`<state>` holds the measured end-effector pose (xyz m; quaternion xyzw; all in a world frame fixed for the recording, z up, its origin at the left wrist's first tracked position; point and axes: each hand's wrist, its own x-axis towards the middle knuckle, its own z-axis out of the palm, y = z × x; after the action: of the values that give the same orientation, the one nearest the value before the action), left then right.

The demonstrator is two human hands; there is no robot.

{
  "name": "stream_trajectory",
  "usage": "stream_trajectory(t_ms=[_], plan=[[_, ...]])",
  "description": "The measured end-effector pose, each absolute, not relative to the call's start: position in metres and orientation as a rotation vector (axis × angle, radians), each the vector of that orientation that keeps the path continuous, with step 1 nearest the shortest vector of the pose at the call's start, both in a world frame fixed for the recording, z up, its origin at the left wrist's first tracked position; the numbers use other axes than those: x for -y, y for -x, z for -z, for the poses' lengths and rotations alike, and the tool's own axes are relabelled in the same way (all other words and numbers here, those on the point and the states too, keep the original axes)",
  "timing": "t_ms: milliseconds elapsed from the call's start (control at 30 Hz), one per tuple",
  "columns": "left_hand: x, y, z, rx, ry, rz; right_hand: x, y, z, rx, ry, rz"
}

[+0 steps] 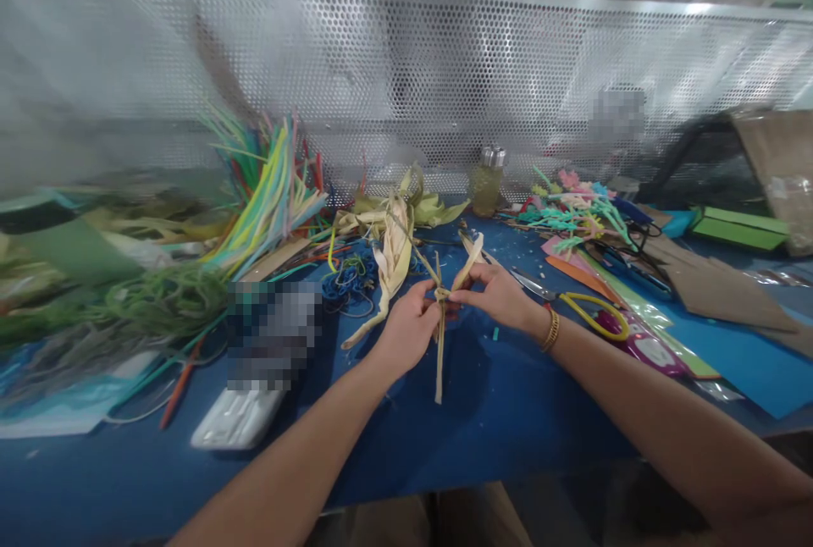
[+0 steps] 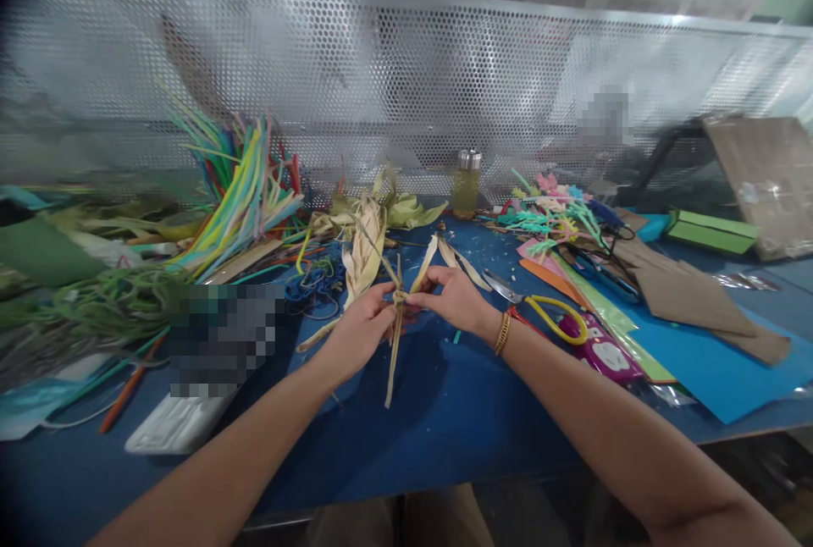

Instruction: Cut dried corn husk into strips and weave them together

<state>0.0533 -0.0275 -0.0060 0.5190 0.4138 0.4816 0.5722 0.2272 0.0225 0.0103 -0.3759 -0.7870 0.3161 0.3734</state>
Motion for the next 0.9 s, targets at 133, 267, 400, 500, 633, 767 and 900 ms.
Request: stream_trajectory(t_ms=[133,267,400,500,633,767,900], plan=[[0.028,-0.052,0.006,-0.992,-1.259,-1.139,-0.022,-0.227,-0.011,2.019,0.960,-0.847],[0.032,-0.054,0.000,-1.046,-1.220,-1.123,-0.024,-0.228,-0.006,1.966,0.900,-1.096],[0.033,-0.055,-0.003,-1.095,-1.231,-1.114,-0.027,-0.227,0.001,1.838,0.860,-1.338],[0.031,-0.053,-0.003,-1.097,-1.290,-1.116,-0.028,-0.227,0.002,1.776,0.854,-1.373],[0.029,-0.050,-0.004,-1.189,-1.419,-1.186,-0.026,-0.225,0.001,1.760,0.872,-1.359],[0.029,-0.051,-0.004,-1.177,-1.243,-1.183,-0.024,-0.222,-0.001,1.765,0.876,-1.349],[0.028,-0.053,-0.001,-1.117,-0.986,-1.205,-0.024,-0.222,-0.001,1.772,0.832,-1.288]])
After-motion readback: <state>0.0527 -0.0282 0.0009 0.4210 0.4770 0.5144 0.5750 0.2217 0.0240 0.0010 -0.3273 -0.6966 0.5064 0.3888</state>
